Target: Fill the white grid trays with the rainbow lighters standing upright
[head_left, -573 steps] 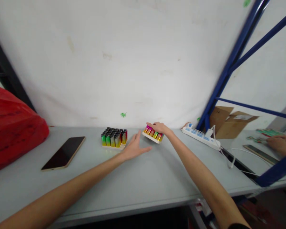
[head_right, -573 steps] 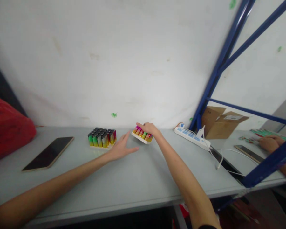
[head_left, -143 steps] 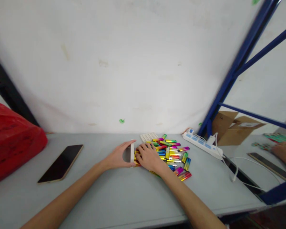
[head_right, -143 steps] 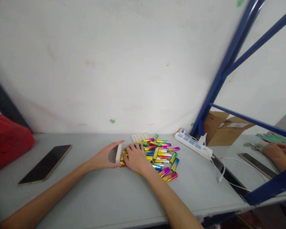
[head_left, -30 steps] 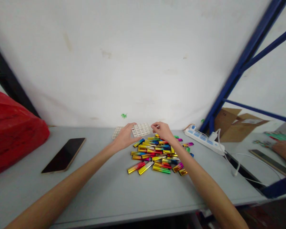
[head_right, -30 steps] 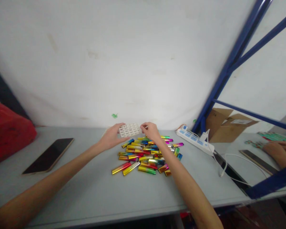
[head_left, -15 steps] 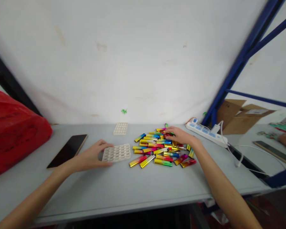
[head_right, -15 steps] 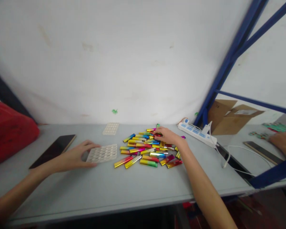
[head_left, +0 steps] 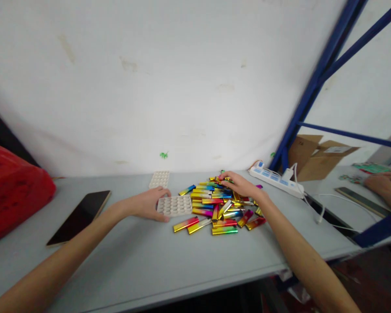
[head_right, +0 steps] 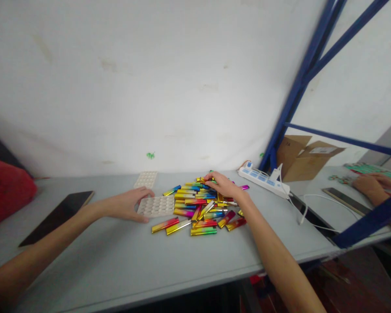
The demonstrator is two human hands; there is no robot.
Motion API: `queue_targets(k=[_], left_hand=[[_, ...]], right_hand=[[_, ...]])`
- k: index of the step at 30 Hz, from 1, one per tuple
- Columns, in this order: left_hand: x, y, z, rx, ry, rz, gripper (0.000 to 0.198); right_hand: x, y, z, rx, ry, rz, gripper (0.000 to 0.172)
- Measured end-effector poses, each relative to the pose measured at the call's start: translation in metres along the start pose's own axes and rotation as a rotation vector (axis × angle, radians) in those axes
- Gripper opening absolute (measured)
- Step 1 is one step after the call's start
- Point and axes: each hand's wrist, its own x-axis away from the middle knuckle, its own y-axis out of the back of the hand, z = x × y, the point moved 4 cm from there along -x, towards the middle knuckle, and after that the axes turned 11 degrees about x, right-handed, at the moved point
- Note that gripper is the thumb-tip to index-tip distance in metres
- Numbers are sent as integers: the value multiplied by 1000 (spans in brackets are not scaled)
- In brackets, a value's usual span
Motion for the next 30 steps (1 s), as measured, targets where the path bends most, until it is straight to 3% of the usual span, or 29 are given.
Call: queue_targets(k=[3, 6, 15, 20, 25, 30], left_hand=[[-3, 1, 0, -9, 8, 19, 74], [-2, -4, 2, 39, 1, -36, 77], [-4, -40, 2, 166, -109, -289, 76], [-8, -45, -2, 145, -155, -351, 75], [-4, -38, -1, 103, -142, -321, 85], [1, -29, 8, 79, -121, -300, 84]], right_hand=[[-1, 4, -1, -248, -79, -81, 37], [-5, 4, 6, -478, -136, -121, 45], [-22, -30, 47, -708, -288, -267, 47], [-23, -44, 72, -798, -296, -203, 58], [-21, -52, 91, -974, -216, -31, 53], [-21, -61, 92, -960, -329, -24, 57]])
